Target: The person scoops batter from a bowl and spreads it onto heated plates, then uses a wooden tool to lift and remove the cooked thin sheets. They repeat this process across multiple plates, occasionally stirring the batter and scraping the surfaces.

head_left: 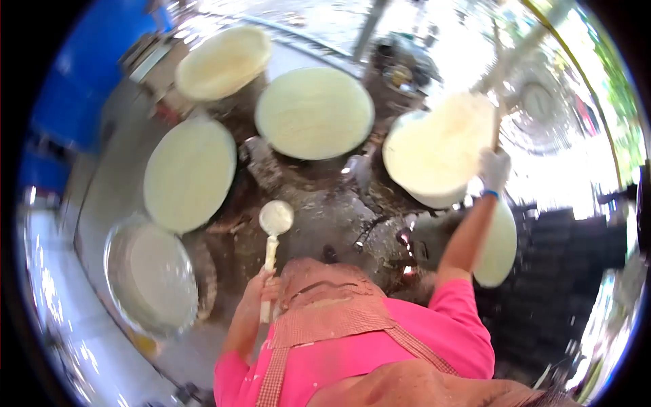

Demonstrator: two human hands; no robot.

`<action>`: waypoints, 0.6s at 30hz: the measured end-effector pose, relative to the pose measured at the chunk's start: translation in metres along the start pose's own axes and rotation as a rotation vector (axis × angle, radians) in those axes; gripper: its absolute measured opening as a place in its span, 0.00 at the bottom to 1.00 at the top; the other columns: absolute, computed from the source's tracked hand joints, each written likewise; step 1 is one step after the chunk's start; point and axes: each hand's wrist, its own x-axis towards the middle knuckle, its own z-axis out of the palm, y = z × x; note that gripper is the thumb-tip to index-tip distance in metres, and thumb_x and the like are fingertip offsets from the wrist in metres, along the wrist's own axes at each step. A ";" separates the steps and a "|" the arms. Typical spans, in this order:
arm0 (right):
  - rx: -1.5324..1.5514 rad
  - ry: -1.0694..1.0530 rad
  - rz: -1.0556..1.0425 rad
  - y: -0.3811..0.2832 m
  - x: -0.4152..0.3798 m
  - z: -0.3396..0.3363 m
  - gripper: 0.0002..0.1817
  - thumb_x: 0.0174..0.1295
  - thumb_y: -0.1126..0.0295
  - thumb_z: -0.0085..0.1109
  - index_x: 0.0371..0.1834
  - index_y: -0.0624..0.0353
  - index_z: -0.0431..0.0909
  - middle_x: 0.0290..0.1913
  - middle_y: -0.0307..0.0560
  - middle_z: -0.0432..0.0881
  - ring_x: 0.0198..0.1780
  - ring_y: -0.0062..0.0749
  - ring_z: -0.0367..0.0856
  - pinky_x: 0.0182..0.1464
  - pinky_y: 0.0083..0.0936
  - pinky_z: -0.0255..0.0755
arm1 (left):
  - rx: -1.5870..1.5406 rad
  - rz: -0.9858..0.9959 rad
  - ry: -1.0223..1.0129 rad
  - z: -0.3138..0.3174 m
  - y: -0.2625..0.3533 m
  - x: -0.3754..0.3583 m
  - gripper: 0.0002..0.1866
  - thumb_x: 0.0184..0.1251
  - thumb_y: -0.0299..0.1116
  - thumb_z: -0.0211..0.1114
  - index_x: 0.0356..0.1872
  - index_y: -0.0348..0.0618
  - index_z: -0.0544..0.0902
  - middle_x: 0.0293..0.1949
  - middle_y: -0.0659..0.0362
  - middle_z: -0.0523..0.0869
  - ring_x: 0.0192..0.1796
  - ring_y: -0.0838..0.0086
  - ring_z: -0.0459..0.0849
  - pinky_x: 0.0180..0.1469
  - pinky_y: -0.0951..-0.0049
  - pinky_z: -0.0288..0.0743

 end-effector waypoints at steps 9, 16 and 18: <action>-0.374 -0.224 -0.597 -0.054 0.059 -0.023 0.16 0.48 0.66 0.51 0.30 0.72 0.77 0.19 0.56 0.78 0.23 0.40 0.79 0.28 0.36 0.71 | -0.040 0.285 -0.093 0.002 -0.040 -0.008 0.15 0.71 0.37 0.53 0.23 0.46 0.64 0.14 0.67 0.61 0.10 0.86 0.58 0.09 0.84 0.54; -0.362 -0.288 -0.808 -0.176 0.024 -0.019 0.15 0.48 0.68 0.50 0.28 0.74 0.76 0.18 0.59 0.76 0.22 0.43 0.79 0.28 0.38 0.70 | -0.111 0.343 -0.115 -0.036 -0.018 -0.053 0.14 0.71 0.37 0.53 0.24 0.46 0.65 0.14 0.67 0.61 0.10 0.85 0.57 0.10 0.83 0.54; -0.348 -0.189 -0.957 -0.209 0.019 -0.007 0.15 0.46 0.68 0.50 0.26 0.73 0.76 0.17 0.59 0.76 0.21 0.45 0.78 0.27 0.39 0.69 | -0.149 0.353 -0.120 -0.048 -0.008 -0.067 0.14 0.71 0.37 0.53 0.25 0.46 0.65 0.14 0.67 0.61 0.10 0.85 0.57 0.10 0.83 0.54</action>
